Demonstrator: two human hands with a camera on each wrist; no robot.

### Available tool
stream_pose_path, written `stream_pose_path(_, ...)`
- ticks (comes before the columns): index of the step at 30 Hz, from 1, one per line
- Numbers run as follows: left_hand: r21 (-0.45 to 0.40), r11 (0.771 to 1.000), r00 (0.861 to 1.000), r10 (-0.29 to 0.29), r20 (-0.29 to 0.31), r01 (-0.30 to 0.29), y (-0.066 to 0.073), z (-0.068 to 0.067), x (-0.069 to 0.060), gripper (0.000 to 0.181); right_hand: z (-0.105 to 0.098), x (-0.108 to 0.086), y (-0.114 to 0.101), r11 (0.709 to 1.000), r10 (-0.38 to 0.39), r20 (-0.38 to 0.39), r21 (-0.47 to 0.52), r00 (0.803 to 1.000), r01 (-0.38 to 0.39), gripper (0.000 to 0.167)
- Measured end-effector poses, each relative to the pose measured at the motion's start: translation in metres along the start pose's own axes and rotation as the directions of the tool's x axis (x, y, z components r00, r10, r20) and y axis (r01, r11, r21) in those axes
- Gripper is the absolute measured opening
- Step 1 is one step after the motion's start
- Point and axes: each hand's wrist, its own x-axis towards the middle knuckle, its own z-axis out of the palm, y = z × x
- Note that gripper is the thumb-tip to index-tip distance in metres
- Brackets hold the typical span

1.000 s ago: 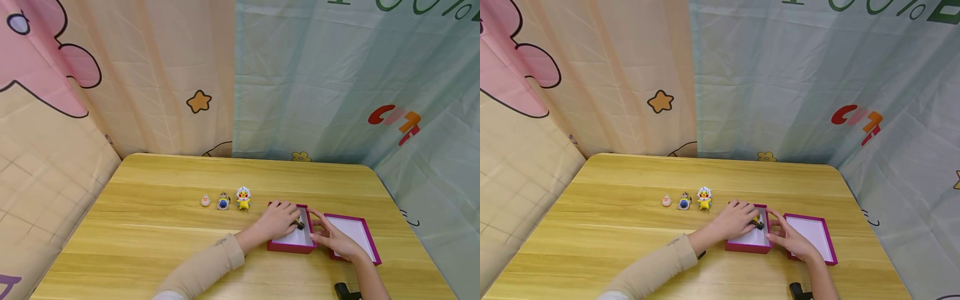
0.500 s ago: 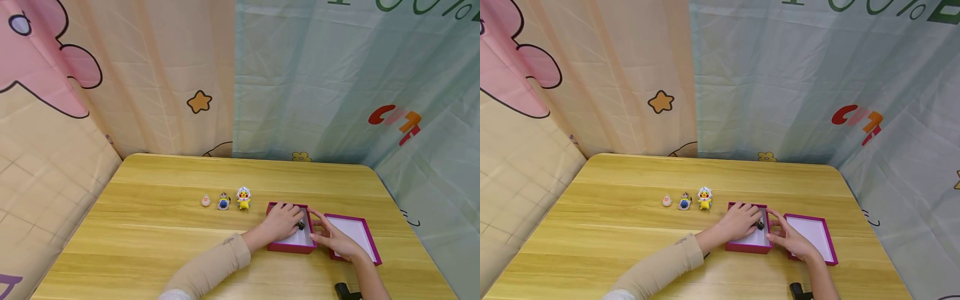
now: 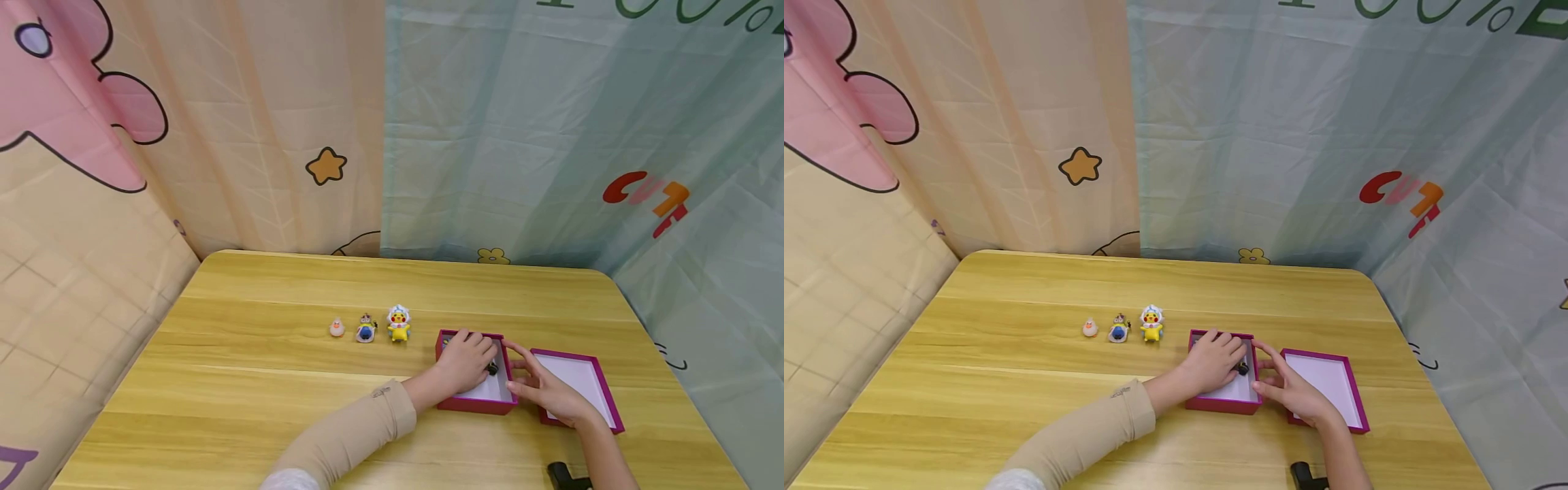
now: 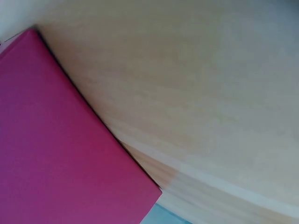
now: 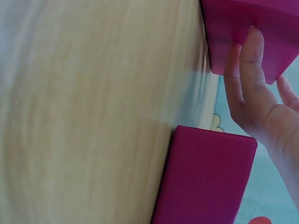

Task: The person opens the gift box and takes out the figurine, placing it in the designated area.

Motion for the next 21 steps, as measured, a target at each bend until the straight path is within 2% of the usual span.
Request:
stream_pose_path(15, 0.068, 0.998, 0.997, 0.005, 0.075, -0.010, 0.0013, -0.0008, 0.0023, 0.047, -0.0008, 0.0018, 0.0012, 1.000, 0.004, -0.019, -0.019, 1.000, -0.004, 0.073)
stream_pose_path(21, 0.075, 0.997, 0.996, 0.007, 0.085, -0.013, 0.0019, 0.0011, 0.0019, 0.050, -0.0008, 0.0023, 0.0004, 1.000, 0.011, -0.018, -0.013, 1.000, -0.011, 0.073)
